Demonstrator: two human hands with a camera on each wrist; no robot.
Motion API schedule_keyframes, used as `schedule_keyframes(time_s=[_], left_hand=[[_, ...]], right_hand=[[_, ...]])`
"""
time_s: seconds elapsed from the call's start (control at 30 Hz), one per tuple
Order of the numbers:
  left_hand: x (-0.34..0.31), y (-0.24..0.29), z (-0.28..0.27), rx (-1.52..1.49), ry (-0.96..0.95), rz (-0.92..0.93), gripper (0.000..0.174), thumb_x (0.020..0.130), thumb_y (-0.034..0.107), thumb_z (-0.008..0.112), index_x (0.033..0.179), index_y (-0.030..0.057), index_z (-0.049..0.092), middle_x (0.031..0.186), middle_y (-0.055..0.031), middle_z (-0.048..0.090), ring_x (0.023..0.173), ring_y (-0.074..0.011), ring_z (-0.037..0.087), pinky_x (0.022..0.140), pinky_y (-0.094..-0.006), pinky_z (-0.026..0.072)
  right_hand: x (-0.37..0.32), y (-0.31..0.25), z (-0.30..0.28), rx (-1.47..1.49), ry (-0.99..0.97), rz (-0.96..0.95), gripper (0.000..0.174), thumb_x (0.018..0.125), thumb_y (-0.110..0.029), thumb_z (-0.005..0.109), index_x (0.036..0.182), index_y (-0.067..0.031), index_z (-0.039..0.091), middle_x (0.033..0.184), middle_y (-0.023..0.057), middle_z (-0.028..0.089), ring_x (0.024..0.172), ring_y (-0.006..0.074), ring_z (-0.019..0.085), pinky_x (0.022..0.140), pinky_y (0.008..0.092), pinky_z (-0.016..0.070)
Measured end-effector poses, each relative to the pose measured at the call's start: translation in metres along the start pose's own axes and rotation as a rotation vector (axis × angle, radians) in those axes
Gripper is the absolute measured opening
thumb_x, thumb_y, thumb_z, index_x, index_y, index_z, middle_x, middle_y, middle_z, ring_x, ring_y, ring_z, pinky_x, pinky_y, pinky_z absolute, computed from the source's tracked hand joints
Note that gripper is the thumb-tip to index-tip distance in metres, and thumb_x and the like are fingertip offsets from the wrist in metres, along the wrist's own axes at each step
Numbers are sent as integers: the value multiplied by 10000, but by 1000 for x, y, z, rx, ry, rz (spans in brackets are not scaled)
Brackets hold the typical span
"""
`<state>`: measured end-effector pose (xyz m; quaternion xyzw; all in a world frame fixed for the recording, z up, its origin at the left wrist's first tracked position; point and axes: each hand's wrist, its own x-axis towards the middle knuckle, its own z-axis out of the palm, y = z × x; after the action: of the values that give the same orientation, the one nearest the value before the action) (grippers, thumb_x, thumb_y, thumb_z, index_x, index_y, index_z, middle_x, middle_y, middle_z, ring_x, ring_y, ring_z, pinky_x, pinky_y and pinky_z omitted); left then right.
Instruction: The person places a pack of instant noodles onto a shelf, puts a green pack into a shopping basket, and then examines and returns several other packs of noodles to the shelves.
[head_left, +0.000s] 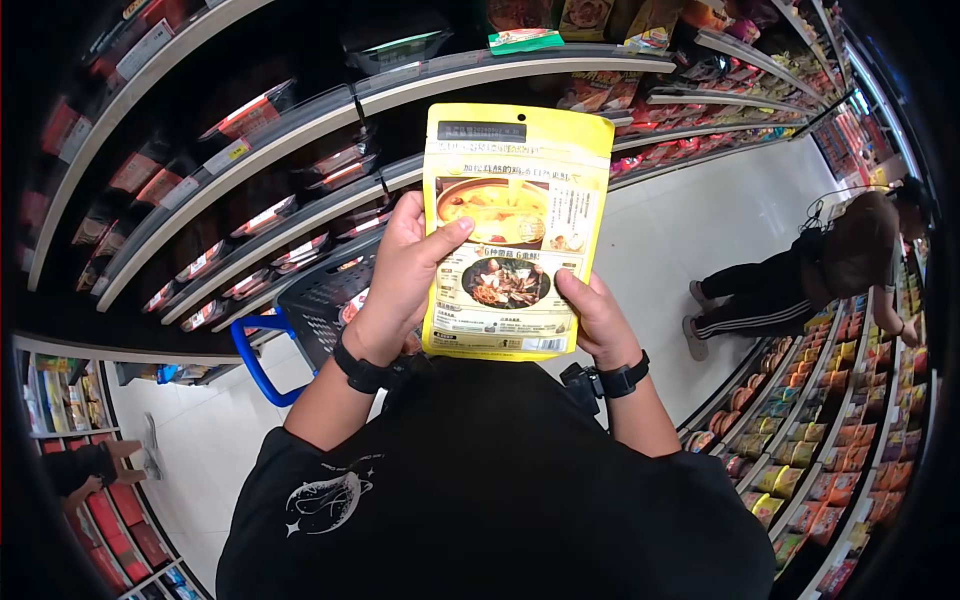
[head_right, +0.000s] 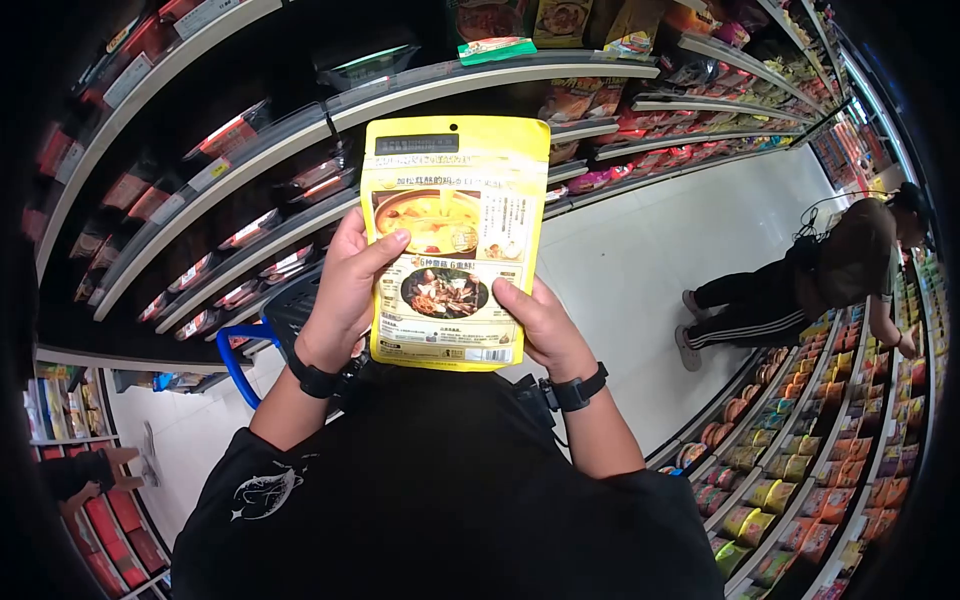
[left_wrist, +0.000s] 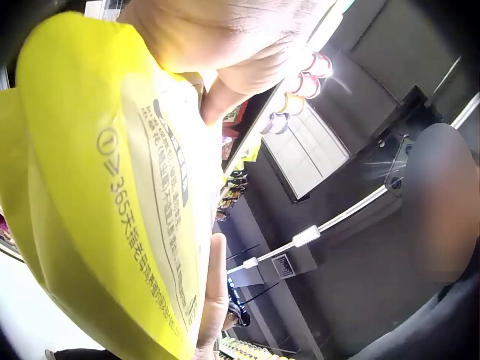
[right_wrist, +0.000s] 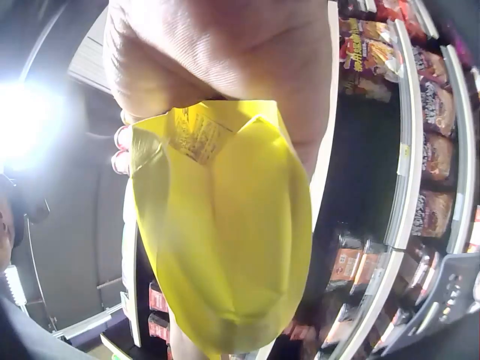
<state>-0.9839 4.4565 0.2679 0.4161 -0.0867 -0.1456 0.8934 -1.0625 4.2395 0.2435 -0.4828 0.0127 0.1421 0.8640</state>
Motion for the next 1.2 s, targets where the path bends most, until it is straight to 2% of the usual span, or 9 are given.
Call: schedule_keyframes(time_s=[0.27,0.47,0.97,1.03,1.07,1.13,1.17,1.2], left_hand=[[-21,15,18,7,34,34,302,911,8,629,1141,-13,435,1140,-162,621,1003,-167,648,887,-312,547],[-25,18,19,9,-6,21,361,914,7,622,1221,-16,434,1190,-171,616,1027,-180,650,892,-322,549],[-37,20,22,118,47,54,414,903,10,639,1266,-14,442,1219,-166,610,1074,-203,639,942,-340,527],[-36,19,20,115,52,54,417,906,8,631,1276,-14,439,1225,-169,607,1076,-206,639,939,-341,530],[-35,19,19,115,52,56,417,906,8,631,1276,-14,439,1225,-169,607,1076,-206,639,939,-341,530],[-32,20,18,94,41,47,410,914,6,616,1283,-14,438,1228,-172,605,1079,-210,639,937,-341,532],[-31,21,17,93,36,51,410,914,6,616,1283,-14,438,1228,-172,605,1079,-210,639,937,-341,532],[-29,21,17,74,40,47,404,918,4,610,1284,-15,438,1229,-173,604,1079,-210,639,938,-339,532]], right_hand=[[-11,-6,12,-15,-36,-6,517,995,-252,552,1404,22,395,1358,140,535,1196,197,563,986,333,477],[-13,-9,10,-33,-60,-6,516,997,-246,547,1411,16,386,1359,141,533,1204,202,558,994,339,472],[-3,14,-13,103,-232,40,634,967,-271,607,1458,10,321,1419,146,477,1285,222,495,1066,373,419],[0,26,-29,214,-345,-27,665,989,-375,550,1477,0,299,1451,160,447,1316,248,473,1085,392,408],[5,31,-30,213,-347,-28,665,989,-375,550,1477,0,299,1451,160,447,1316,248,473,1085,392,408],[20,37,-33,706,-354,84,695,1003,-487,449,1494,-24,285,1472,170,426,1331,277,460,1091,415,410],[31,34,-20,666,-244,110,668,1018,-512,377,1492,-46,305,1469,170,432,1320,289,470,1089,423,417],[33,33,-21,661,-247,105,668,1018,-512,377,1492,-46,305,1469,170,432,1320,289,470,1089,423,417]])
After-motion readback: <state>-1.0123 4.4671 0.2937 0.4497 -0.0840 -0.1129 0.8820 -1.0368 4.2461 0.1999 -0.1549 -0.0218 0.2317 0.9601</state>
